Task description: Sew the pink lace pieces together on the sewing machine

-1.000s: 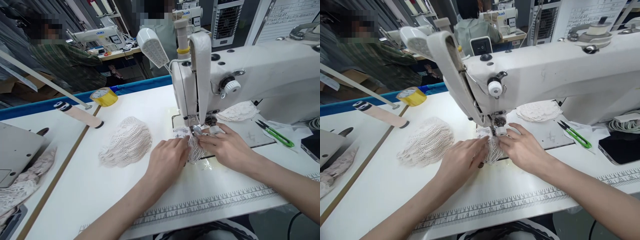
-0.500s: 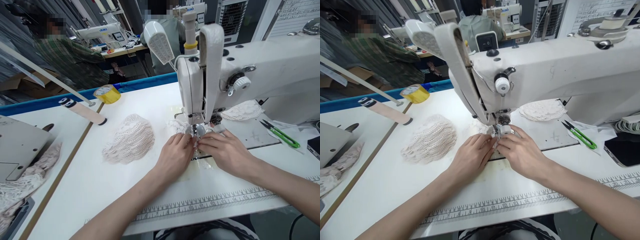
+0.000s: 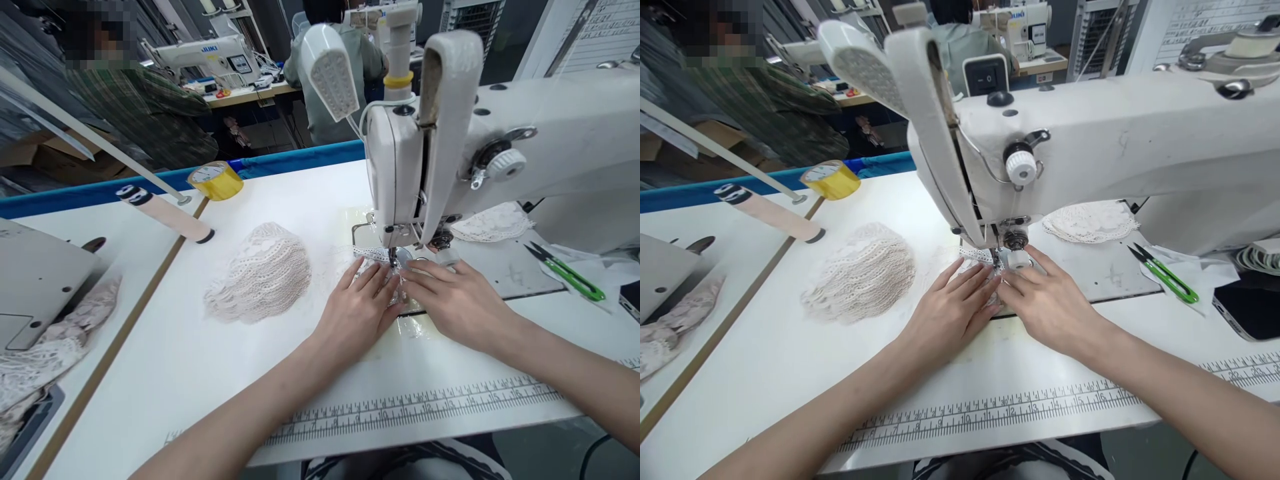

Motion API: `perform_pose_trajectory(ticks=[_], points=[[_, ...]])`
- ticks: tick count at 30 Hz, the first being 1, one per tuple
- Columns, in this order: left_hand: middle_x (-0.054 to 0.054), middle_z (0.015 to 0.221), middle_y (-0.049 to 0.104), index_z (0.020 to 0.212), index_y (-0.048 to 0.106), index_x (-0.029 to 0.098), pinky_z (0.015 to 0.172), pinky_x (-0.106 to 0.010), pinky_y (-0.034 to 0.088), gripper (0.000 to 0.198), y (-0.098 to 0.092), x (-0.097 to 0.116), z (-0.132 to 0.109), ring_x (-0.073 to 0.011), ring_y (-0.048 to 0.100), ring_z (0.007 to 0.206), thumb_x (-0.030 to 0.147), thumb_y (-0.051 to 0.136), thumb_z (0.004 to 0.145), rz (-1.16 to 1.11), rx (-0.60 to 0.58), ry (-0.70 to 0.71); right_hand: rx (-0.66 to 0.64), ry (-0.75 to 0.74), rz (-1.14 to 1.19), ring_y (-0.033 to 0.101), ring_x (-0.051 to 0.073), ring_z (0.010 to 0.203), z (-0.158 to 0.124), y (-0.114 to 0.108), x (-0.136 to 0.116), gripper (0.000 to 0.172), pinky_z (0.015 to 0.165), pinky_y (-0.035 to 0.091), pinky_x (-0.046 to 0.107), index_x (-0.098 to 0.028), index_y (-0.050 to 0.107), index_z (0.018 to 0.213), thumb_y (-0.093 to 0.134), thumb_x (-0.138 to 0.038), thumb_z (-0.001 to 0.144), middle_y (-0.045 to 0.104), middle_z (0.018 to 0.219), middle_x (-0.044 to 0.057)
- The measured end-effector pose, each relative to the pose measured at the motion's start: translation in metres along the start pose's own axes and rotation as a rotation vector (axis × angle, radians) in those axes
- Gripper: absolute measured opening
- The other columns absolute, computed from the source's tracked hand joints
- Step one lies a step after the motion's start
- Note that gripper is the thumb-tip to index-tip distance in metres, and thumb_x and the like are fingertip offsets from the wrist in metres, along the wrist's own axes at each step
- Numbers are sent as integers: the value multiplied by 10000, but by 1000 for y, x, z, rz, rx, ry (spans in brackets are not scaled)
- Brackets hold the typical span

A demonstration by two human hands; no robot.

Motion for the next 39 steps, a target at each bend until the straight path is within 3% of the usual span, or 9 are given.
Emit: perform_pose_trajectory(ticks=[12,17,23,27,29,34,39], points=[[-99,1202,652,1184,605,128,1096,-473,354,346,-6,-1,-1,-228,580,1162,342,461,955,-10,36,-2,41,-10,-23,613,190,1036,1,-3,-2,282,1011,361,391,-135,661,1011,448,-42,850,705,1080,58],[-67,1039,711,1014,651,125,948,-347,497,208,-15,0,-2,-180,660,977,257,520,921,-47,56,76,95,6,-43,636,169,902,3,-6,2,267,887,400,342,-143,652,1012,454,-43,865,718,1018,50],[-50,936,725,933,644,137,931,-326,498,174,-17,0,1,-146,679,879,136,470,934,-35,101,94,147,-10,12,619,136,793,8,-6,4,216,708,377,288,-173,657,1014,498,-89,894,724,953,12],[-39,857,712,874,624,154,838,-336,519,175,-19,-4,6,-167,669,827,179,462,934,-67,37,13,232,-15,60,614,110,701,12,-9,6,204,591,344,265,-180,689,878,513,-77,877,730,886,-5],[-49,907,698,931,608,149,777,-344,520,122,-19,-8,10,-191,654,841,211,507,904,-72,-37,-64,277,9,83,603,96,634,11,-11,10,197,555,335,254,-176,698,831,523,-97,877,730,847,-9],[-55,1070,640,1114,577,161,814,-378,484,311,-15,-17,24,-241,598,975,227,607,812,-111,-179,-175,388,137,53,487,84,450,7,-13,24,217,473,308,242,-211,722,821,533,-262,914,685,626,-36],[-36,977,643,999,660,191,757,-350,458,203,-3,-23,35,-227,604,891,215,602,806,-179,-154,-262,367,247,86,445,79,416,7,-8,31,247,442,289,231,-259,744,826,534,-359,910,628,535,-44]])
Point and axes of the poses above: each hand's wrist, its own z-axis towards the middle knuckle, its own y-axis out of the palm, x = y × z, the point moved 6 cm from there along z, towards the middle knuckle
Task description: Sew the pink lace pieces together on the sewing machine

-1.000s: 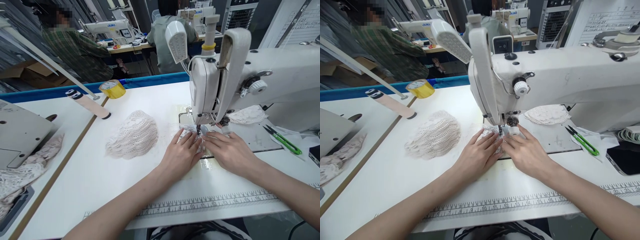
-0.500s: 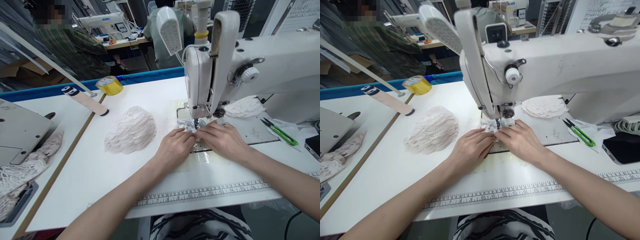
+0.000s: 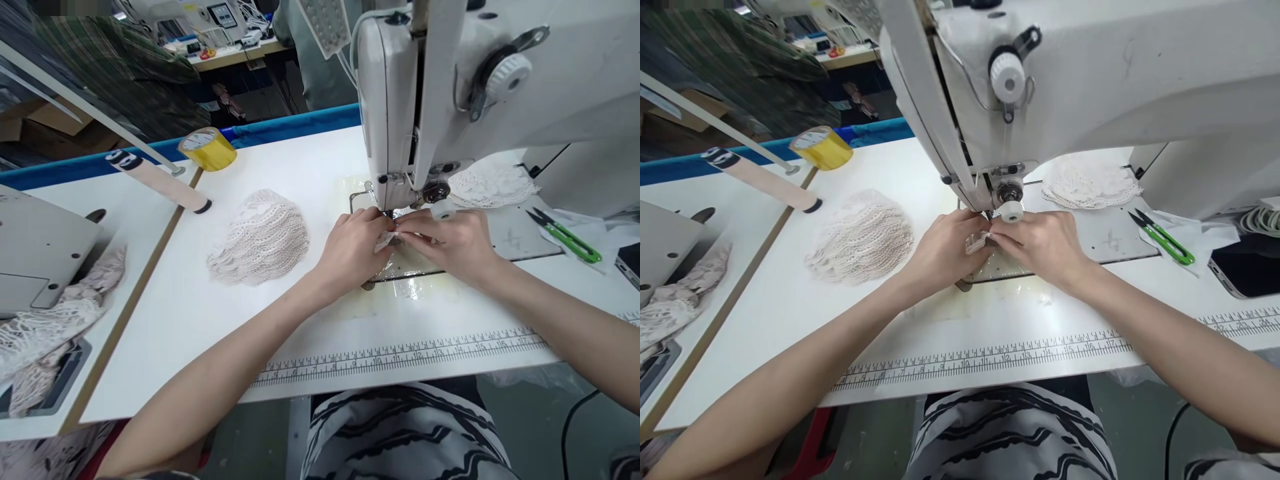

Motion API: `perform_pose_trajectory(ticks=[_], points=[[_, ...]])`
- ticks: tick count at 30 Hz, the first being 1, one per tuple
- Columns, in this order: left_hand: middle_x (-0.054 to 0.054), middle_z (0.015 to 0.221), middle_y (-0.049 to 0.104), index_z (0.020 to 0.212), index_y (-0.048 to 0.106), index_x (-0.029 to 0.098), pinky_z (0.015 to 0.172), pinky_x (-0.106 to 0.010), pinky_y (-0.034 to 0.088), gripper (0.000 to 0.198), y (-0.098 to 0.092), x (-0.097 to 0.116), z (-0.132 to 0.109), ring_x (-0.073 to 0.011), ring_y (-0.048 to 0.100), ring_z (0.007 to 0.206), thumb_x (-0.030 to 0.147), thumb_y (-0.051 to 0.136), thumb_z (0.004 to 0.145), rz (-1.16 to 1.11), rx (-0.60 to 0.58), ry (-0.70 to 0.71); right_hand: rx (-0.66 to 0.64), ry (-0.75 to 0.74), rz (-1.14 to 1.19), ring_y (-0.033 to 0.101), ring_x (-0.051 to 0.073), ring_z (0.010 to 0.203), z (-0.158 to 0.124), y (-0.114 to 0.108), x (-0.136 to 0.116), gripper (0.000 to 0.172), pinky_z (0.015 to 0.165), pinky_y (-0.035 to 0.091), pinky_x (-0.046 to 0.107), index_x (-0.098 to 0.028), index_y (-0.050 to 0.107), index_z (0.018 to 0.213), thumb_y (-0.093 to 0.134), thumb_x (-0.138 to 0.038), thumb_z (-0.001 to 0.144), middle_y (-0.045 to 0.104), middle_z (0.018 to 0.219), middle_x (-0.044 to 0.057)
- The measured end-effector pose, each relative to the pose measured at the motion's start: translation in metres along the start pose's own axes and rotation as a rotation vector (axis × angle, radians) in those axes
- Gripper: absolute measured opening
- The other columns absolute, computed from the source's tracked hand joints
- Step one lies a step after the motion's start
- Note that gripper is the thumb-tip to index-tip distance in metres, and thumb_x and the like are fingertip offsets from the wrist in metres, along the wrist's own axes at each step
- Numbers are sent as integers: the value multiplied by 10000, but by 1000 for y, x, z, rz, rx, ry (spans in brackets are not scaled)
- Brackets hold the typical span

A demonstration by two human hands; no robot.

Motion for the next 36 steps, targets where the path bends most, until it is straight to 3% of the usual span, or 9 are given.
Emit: perform_pose_trajectory(ticks=[4,7,16,21,27,31,36], points=[[-14,891,660,924,699,215,823,-392,419,156,3,-2,2,-226,598,861,298,633,809,16,94,-65,-24,33,-17,412,79,409,1,1,1,274,433,257,233,-255,751,822,530,-387,913,579,485,-39],[-8,918,679,912,707,221,859,-393,400,133,5,-3,1,-216,594,887,249,611,824,-7,112,-78,-22,32,-18,407,79,407,1,2,0,286,429,237,237,-243,744,801,523,-382,918,576,481,-39],[-5,864,678,833,697,203,918,-406,378,142,-4,1,-3,-190,581,852,256,568,863,54,160,48,-32,28,17,460,81,407,-2,2,-3,252,424,254,229,-217,705,803,525,-350,919,614,516,-51],[-28,957,685,890,703,219,974,-421,370,154,0,11,-21,-201,579,934,201,551,878,187,208,257,-249,-62,123,619,121,671,-7,7,-11,126,533,375,241,-190,679,907,563,-229,879,714,802,-12],[-45,1028,695,1014,678,173,956,-403,419,183,2,24,-41,-225,585,1000,186,546,888,325,323,332,-176,-292,12,626,167,896,-12,-2,-27,173,687,439,282,-175,673,772,556,-67,840,727,951,13],[-72,1133,682,1067,660,145,985,-400,414,215,4,26,-46,-223,583,1094,152,533,894,354,296,338,-194,-301,20,634,172,943,-14,-2,-30,179,792,467,294,-155,677,817,545,-35,828,732,929,15],[-85,1141,685,1123,641,134,990,-418,410,262,6,24,-47,-229,605,1100,127,531,885,337,274,338,-243,-278,25,646,158,915,-14,-1,-29,206,821,484,305,-173,672,815,518,-38,835,731,916,12]])
Point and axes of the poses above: each hand's wrist, its own z-axis towards the middle knuckle, its own y-axis out of the palm, x = y × z, the point moved 6 cm from there along z, towards the middle knuckle
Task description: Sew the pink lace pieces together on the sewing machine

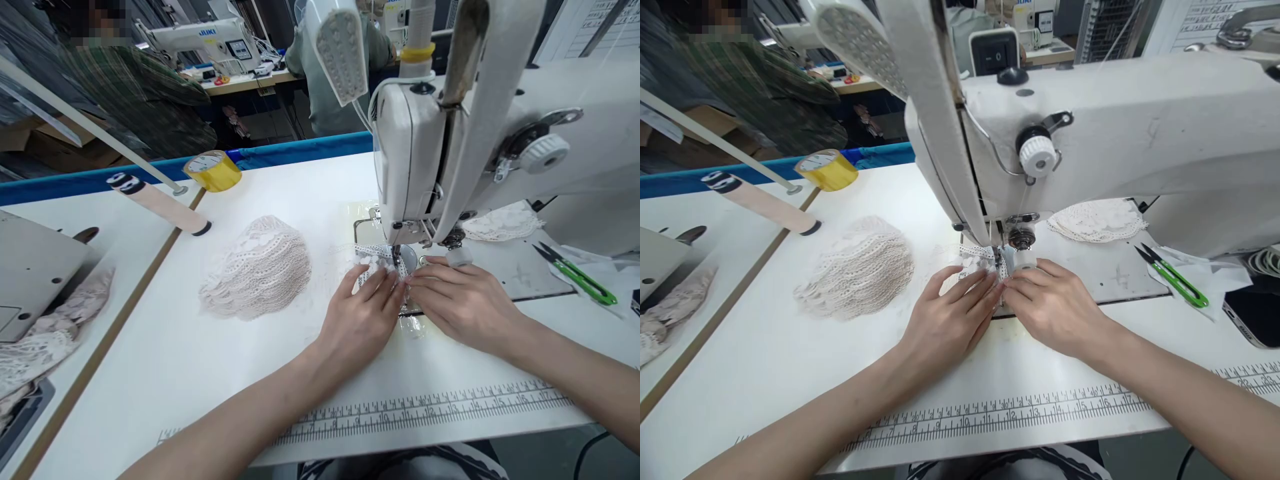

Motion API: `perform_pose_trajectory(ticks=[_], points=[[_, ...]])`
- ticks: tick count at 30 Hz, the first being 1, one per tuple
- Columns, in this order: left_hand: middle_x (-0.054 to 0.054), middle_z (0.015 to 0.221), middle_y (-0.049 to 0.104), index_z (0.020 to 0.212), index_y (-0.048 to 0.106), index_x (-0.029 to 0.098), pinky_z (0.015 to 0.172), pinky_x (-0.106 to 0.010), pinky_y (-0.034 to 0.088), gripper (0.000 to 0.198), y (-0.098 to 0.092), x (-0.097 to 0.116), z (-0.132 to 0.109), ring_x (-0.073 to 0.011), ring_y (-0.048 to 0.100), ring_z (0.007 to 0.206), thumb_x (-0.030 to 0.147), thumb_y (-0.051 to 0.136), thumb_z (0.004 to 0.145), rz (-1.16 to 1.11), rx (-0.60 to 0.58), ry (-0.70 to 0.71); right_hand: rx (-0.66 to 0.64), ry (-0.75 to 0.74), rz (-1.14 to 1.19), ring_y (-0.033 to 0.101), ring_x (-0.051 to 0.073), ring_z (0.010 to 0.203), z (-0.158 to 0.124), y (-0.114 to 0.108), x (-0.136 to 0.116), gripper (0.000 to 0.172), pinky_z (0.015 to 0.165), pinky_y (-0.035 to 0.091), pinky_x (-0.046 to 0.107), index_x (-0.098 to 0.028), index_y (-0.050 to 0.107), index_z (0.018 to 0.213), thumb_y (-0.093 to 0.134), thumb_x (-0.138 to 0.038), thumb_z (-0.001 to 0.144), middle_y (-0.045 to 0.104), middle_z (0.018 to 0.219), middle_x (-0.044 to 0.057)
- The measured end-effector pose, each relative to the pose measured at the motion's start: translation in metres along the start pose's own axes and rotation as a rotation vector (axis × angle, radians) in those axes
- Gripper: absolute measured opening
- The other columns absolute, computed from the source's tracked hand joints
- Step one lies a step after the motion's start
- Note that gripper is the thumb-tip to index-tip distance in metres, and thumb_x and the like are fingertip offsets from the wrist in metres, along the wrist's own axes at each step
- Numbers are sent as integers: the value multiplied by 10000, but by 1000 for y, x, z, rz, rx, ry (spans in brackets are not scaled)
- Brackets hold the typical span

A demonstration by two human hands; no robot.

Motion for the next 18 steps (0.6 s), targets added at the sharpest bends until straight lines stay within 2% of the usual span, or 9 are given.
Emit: perform_pose_trajectory(ticks=[18], points=[[-81,1107,700,1070,659,154,1018,-445,381,223,5,-9,6,-208,642,1054,164,502,913,-26,29,-65,50,19,-72,664,149,861,2,1,3,214,763,481,281,-156,692,856,507,-49,854,738,923,27]])
Point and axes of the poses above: each hand's wrist, its own z-axis towards the middle knuckle, its own y-axis out of the palm, x = y × z, the point moved 6 cm from there along z, towards the middle knuckle
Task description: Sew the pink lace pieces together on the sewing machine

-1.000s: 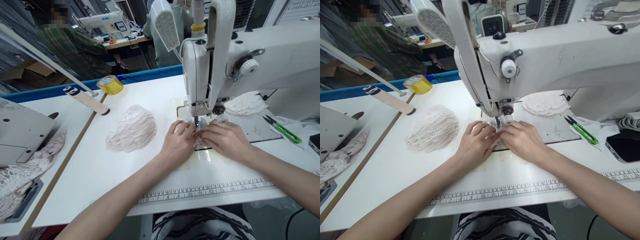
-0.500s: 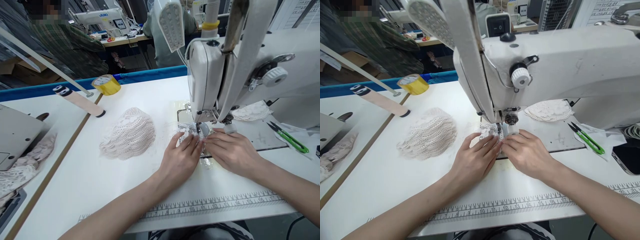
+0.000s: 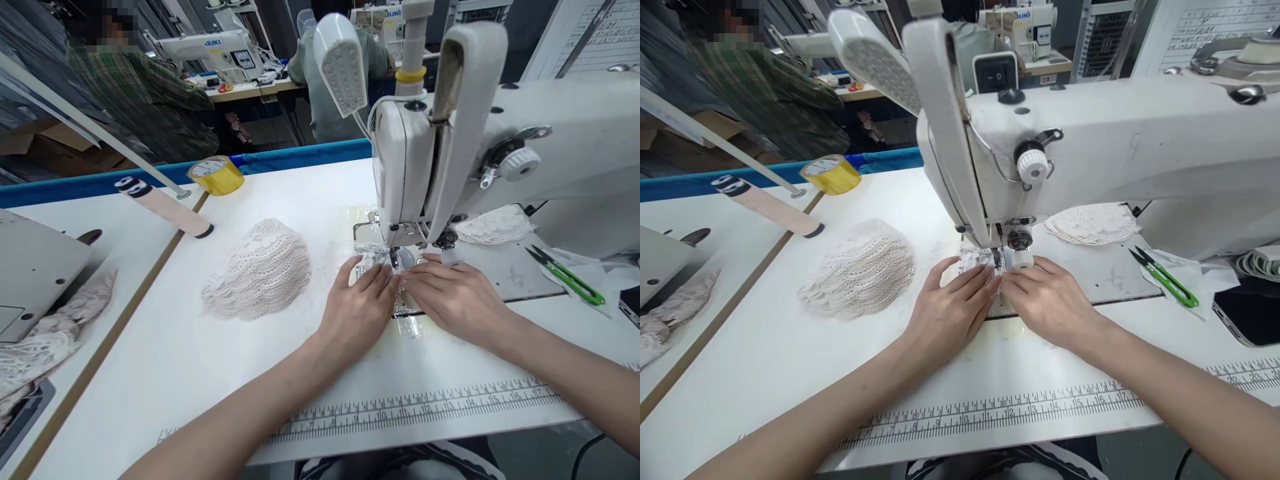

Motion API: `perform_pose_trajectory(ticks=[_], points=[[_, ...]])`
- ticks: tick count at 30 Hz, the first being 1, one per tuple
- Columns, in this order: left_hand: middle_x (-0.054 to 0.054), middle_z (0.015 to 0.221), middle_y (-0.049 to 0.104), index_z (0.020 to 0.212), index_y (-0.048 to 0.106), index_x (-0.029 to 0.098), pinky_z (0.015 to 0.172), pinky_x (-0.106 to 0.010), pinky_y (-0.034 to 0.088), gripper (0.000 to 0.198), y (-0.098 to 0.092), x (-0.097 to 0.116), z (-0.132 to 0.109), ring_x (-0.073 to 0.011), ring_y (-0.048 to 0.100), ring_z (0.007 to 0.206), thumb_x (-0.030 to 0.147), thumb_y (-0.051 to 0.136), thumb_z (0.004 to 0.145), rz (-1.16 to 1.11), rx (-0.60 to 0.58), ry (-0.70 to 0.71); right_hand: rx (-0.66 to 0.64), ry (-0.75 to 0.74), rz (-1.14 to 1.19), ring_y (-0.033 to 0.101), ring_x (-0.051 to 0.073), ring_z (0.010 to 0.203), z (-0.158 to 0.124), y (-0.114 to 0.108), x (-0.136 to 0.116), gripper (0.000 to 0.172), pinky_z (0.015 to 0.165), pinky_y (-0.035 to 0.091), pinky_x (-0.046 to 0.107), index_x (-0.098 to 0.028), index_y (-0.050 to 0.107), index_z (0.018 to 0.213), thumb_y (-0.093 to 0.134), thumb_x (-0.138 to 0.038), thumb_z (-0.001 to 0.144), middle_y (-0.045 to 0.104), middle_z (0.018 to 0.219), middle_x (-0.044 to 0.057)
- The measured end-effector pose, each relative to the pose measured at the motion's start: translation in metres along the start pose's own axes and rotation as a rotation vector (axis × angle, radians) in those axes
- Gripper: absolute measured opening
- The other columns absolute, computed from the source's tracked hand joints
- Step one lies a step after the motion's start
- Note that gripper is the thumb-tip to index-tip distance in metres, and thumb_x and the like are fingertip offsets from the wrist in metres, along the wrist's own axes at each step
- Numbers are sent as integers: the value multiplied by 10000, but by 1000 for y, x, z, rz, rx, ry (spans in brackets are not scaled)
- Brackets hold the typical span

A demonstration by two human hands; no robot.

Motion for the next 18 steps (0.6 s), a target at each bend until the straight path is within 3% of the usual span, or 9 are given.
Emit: perform_pose_trajectory(ticks=[6,18], points=[[-84,1114,697,1090,651,159,1033,-470,366,237,2,-3,2,-209,642,1052,154,494,912,4,4,-21,-28,32,-21,663,153,756,3,4,4,241,727,478,295,-148,690,856,476,-37,849,740,881,51],[-67,1091,708,1059,673,163,1036,-468,356,226,-7,3,-2,-209,649,1034,166,497,917,5,-13,-24,-71,24,-16,658,172,909,-3,9,4,302,810,471,318,-154,697,1006,478,-24,843,715,1062,34]])
Point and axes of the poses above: each hand's wrist, its own z-axis towards the middle knuckle, its own y-axis out of the palm, x = y × z, the point moved 6 cm from there along z, towards the middle knuckle
